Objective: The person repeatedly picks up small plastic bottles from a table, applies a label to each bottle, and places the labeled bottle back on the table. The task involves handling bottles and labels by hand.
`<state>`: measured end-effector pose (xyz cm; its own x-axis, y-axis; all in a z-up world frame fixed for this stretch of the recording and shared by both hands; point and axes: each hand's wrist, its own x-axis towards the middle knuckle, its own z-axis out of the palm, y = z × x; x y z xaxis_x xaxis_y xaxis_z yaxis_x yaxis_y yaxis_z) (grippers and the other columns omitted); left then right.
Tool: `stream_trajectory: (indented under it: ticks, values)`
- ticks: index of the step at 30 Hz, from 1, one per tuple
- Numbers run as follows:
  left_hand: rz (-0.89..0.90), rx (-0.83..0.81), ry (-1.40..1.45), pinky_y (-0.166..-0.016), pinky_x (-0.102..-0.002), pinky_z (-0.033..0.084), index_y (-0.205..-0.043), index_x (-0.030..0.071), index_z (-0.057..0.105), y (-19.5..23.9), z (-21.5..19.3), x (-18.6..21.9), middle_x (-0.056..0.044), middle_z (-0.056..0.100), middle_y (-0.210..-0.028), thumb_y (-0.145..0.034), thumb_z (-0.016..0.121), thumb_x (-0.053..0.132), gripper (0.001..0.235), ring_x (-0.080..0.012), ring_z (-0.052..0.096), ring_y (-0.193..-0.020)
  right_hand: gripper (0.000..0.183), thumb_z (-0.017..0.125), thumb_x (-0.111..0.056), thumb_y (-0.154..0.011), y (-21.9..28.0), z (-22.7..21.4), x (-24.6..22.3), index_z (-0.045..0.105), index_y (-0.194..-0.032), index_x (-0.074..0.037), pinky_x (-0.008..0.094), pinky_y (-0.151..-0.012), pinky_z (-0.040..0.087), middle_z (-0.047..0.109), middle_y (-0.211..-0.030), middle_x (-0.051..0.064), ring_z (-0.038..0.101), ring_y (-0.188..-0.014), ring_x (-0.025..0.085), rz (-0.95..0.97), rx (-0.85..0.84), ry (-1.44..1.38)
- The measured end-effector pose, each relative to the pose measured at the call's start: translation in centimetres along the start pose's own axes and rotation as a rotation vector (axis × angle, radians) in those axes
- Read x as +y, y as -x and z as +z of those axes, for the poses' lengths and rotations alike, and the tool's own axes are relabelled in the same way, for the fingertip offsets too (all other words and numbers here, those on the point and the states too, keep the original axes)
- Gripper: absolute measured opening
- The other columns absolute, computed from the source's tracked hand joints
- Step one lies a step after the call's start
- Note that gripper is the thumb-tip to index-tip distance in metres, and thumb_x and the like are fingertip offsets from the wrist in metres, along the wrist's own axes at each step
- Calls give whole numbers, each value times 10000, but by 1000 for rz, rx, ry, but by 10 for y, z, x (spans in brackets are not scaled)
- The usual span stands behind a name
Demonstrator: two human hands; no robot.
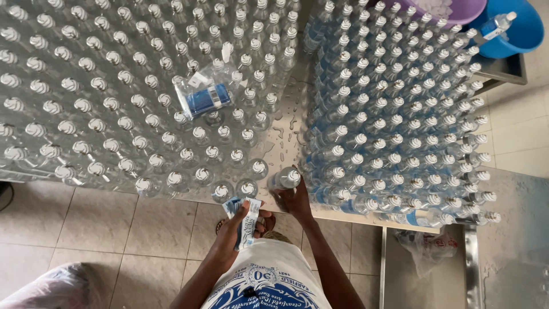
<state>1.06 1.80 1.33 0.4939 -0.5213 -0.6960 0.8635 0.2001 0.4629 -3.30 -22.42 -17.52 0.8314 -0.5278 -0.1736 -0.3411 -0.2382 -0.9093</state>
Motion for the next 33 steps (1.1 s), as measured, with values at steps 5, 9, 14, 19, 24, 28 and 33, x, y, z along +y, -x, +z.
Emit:
stream_trajectory:
  ticks: [5, 9, 14, 19, 24, 28, 33]
  values:
    - [14, -9, 50, -672, -364, 515, -1389, -62, 684, -3, -9, -4, -244, 803, -1173, -1074, 561, 376, 553, -238, 626, -754, 1063, 948, -358, -776, -7, 10, 31, 403, -1649, -92, 453, -1227, 456, 580, -1601, 161, 532, -1508, 337, 0, 26, 38]
    - [-5, -26, -17, -702, -342, 523, -1237, -111, 799, -3, -15, -3, -180, 740, -902, -1085, 568, 428, 606, -224, 647, -748, 1049, 926, -391, -797, -5, 11, 23, 394, -1650, -93, 457, -1192, 496, 603, -1569, 152, 564, -1482, 332, 80, 18, 41]
    - [-7, -46, 12, -692, -350, 511, -1238, -99, 775, -5, -15, -1, -186, 774, -1026, -1089, 567, 399, 560, -216, 637, -764, 1063, 883, -136, -868, 10, 0, -7, 247, -1719, -109, 466, -1238, 435, 481, -1653, 174, 470, -1549, 348, -127, 61, 11]
    - [-12, -61, -8, -713, -361, 498, -1263, -84, 734, 3, -18, 8, -206, 782, -1170, -1103, 522, 393, 546, -223, 601, -780, 976, 583, -691, -983, 28, -37, -93, 244, -1660, -75, 492, -1307, 436, 365, -1688, 204, 455, -1523, 325, -367, 29, 249]
    - [-34, -121, 29, -670, -374, 475, -1386, -30, 653, -3, -35, 2, -223, 778, -1194, -1098, 535, 377, 512, -242, 631, -765, 1167, 630, -657, -966, 14, -49, -96, -88, -1742, -162, 530, -1329, 338, 144, -1843, 215, 253, -1700, 392, -447, -164, 256]
    - [-63, -139, 77, -636, -322, 455, -1333, -49, 674, -1, -49, 1, -211, 771, -1154, -1083, 583, 381, 505, -209, 623, -763, 1459, 977, -245, -772, 6, -10, -31, -108, -1747, -188, 547, -1313, 299, 257, -1820, 172, 250, -1684, 352, -150, -114, 57]
    - [-33, -99, -21, -644, -352, 495, -1332, -19, 673, 19, -66, 8, -256, 812, -1194, -1042, 605, 388, 505, -246, 661, -752, 1210, 824, -116, -881, 7, 28, -5, 26, -1781, -242, 435, -1196, 435, 487, -1706, 150, 571, -1468, 317, 96, 105, -15]
